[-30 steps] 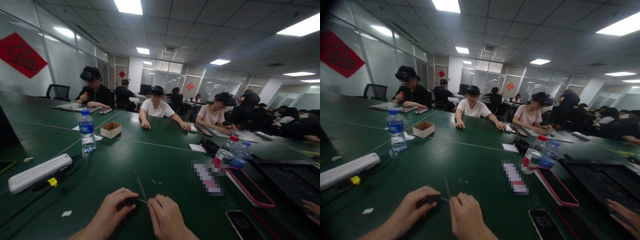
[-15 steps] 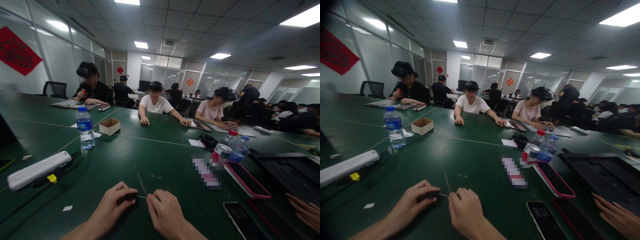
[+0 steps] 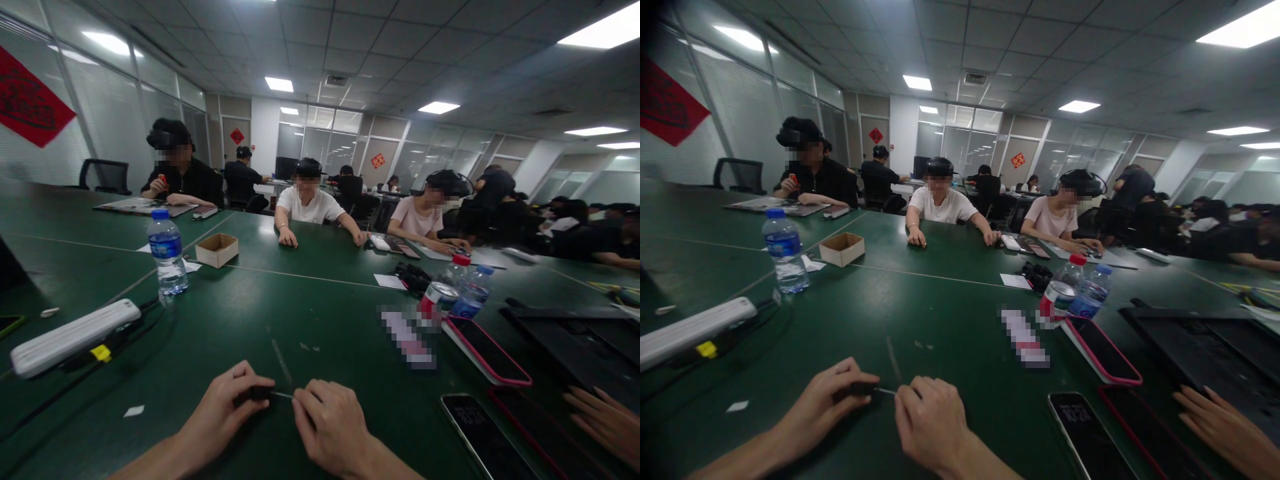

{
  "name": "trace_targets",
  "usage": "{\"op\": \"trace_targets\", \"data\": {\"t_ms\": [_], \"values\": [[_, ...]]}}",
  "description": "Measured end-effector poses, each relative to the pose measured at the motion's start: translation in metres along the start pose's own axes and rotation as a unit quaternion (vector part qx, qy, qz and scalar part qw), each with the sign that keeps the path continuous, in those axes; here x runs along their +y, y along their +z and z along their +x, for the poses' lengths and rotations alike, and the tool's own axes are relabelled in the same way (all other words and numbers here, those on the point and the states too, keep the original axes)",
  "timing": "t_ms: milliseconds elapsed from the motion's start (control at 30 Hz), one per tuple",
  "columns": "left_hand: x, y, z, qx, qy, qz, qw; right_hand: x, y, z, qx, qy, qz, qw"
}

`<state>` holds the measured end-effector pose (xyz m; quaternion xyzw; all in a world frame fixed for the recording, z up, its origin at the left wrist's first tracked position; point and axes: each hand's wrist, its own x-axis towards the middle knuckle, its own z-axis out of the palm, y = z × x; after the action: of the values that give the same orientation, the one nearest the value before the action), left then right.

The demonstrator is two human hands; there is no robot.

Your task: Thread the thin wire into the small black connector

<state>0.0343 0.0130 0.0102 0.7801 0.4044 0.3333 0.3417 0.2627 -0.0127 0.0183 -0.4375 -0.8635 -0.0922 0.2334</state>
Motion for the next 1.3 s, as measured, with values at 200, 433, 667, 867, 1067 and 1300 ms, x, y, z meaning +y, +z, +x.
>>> {"op": "trace_targets", "data": {"t_ms": [200,433,667,867,1067,1300], "values": [[-0.003,0.003,0.001,-0.027,0.013,-0.003,1.0,-0.013,0.003,0.0,0.06,-0.088,0.039,0.994],[-0.006,-0.001,0.006,-0.013,-0.005,-0.014,1.0,-0.019,0.006,0.0,0.061,-0.126,0.061,0.988],[-0.004,-0.002,0.004,-0.004,-0.059,-0.081,0.995,0.001,0.002,0.006,-0.006,0.018,0.039,0.999],[-0.008,0.001,0.002,-0.004,-0.06,-0.082,0.995,-0.003,0.002,0.006,-0.021,0.018,0.034,0.999],[-0.004,-0.002,0.003,0.017,0.012,0.001,1.0,-0.002,0.002,0.006,-0.04,0.026,0.021,0.999],[-0.008,0.001,0.0,0.018,0.037,0.044,0.998,-0.003,0.001,0.005,-0.026,0.014,0.001,1.0]]}}
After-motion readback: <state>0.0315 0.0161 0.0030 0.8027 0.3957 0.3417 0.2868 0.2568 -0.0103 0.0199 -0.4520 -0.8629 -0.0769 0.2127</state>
